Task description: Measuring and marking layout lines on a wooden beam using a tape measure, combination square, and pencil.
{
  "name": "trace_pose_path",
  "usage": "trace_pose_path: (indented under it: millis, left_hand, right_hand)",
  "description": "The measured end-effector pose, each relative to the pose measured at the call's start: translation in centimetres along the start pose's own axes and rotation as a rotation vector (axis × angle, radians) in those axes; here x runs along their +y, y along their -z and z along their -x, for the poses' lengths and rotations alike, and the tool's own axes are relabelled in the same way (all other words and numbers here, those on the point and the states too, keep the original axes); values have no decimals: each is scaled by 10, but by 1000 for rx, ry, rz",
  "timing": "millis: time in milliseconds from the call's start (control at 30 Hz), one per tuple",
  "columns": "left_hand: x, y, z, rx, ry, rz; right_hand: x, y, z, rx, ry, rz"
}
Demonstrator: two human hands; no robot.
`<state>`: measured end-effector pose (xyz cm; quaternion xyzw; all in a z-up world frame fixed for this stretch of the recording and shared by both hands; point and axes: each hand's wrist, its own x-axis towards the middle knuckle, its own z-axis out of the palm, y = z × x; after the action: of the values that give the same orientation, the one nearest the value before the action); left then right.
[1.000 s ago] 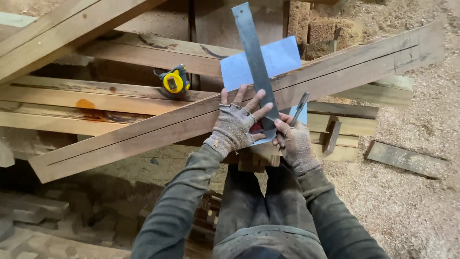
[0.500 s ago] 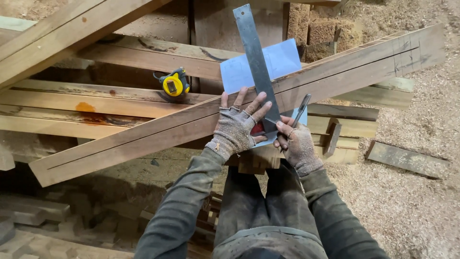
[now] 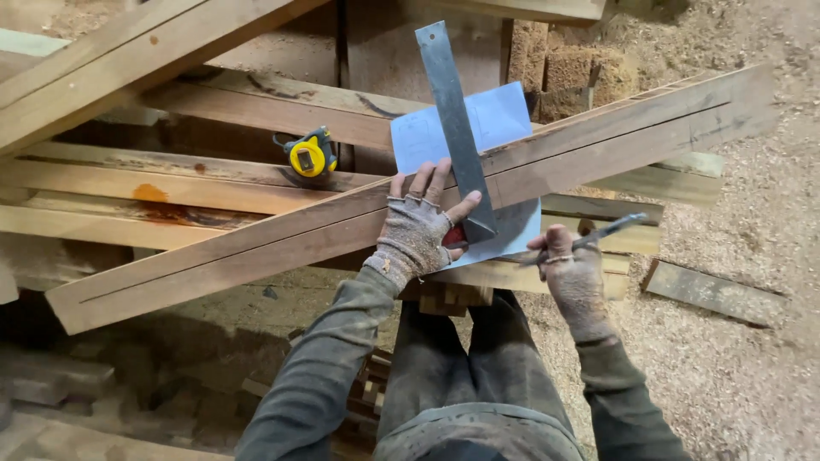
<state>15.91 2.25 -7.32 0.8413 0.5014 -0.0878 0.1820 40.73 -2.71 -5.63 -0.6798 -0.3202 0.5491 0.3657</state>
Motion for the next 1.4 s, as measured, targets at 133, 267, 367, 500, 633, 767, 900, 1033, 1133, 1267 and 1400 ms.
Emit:
trace_pose_path:
  millis: [133, 267, 367, 500, 633, 767, 900, 1033, 1133, 1267, 1400]
  left_hand:
    - [0, -2, 0, 21, 7, 23]
    - [-1, -3, 1, 75, -5, 44]
    - [-3, -9, 1, 89, -5, 48]
    - [-4, -13, 1, 136, -19, 43]
    - [-4, -10, 1, 166, -38, 40]
    - [-3, -10, 2, 169, -40, 53]
    - [-4, -11, -1, 161, -38, 53]
    - [-4, -15, 2, 169, -34, 50]
    - [-5, -17, 2, 197, -45, 41]
    - [-5, -14, 1, 202, -57, 58]
    - [-6, -21, 5, 204, -43, 38]
  right_hand:
    - [-49, -19, -12, -38, 130, 74]
    - [-59, -42, -30, -69, 232, -43]
    - [-51, -54, -43, -45, 336, 71]
    - [-42, -58, -51, 4, 450, 294]
    - [-49, -59, -51, -9, 542, 413]
    - [-40, -58, -60, 0, 568, 533]
    - [-38, -45, -49, -21, 578, 581]
    - [-33, -33, -19, -81, 534, 578]
    - [-39, -29, -14, -49, 469, 515]
    - [-43, -38, -33, -62, 535, 477]
    - [-37, -37, -28, -41, 545, 534]
